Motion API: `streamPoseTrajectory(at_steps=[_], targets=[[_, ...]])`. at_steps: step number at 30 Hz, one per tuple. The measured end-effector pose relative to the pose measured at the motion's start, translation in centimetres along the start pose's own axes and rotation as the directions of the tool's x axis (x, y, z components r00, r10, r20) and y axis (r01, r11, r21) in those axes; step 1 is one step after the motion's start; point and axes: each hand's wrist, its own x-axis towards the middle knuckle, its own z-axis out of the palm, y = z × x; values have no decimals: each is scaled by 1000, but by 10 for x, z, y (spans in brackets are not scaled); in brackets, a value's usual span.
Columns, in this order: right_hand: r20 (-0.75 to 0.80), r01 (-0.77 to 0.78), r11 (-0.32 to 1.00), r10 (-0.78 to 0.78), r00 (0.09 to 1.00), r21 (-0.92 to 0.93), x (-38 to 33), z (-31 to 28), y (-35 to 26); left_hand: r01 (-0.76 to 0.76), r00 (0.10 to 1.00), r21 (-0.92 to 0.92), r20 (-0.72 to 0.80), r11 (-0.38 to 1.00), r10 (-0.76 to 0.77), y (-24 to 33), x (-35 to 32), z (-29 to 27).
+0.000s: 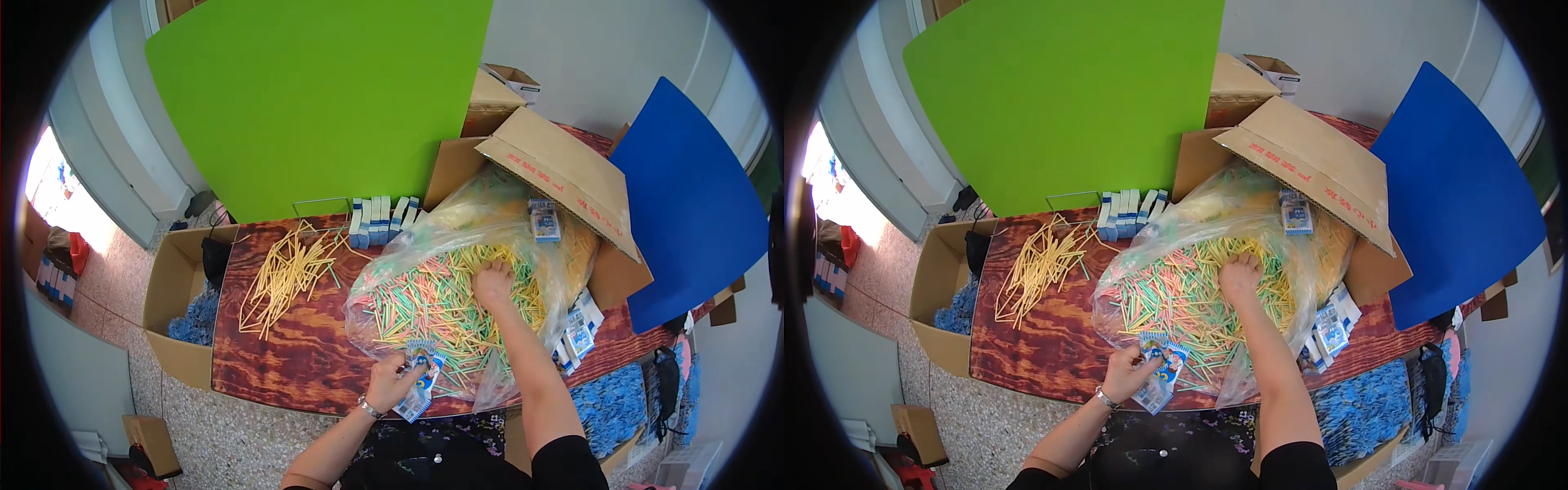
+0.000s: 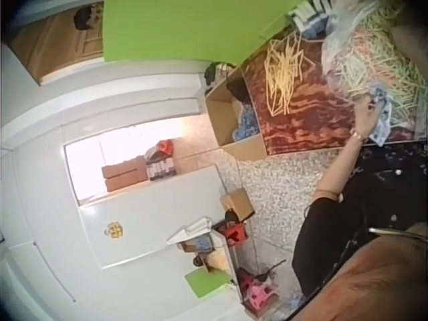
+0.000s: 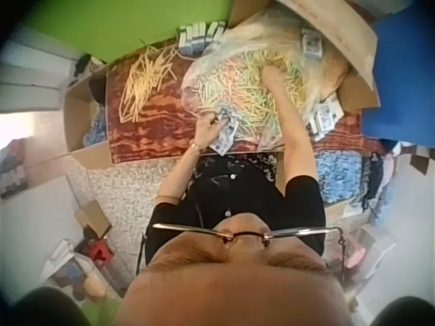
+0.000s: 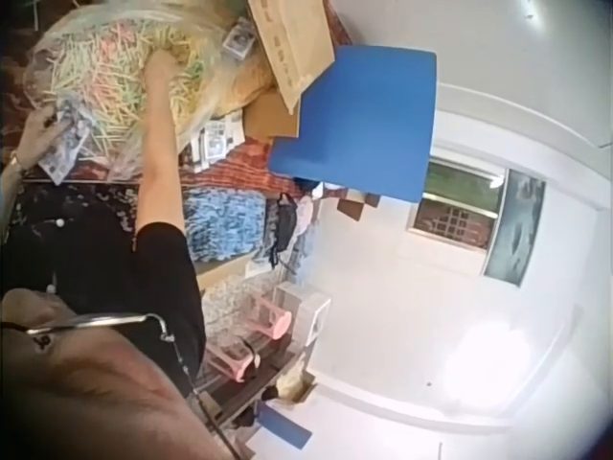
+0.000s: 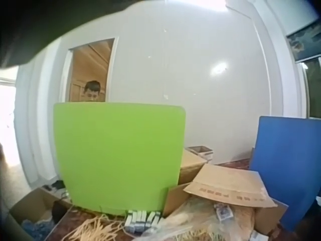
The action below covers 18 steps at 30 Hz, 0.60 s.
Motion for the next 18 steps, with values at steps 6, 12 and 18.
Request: streamPoseTrajectory(at_steps=[6,12,18], targets=[[51,56,998,-58,997,31,-4,-13,8,-91,995,52,-28,994,93,-1,-8,5],[146,-39,593,-132,980,804,1,-67,43,-71,996,-39,-50,997,69,19,-13,4],[510,-569,-194,-284,812,799,-32,-88,50,-19,1000,-14,-23,1000,19,0,-17,11]])
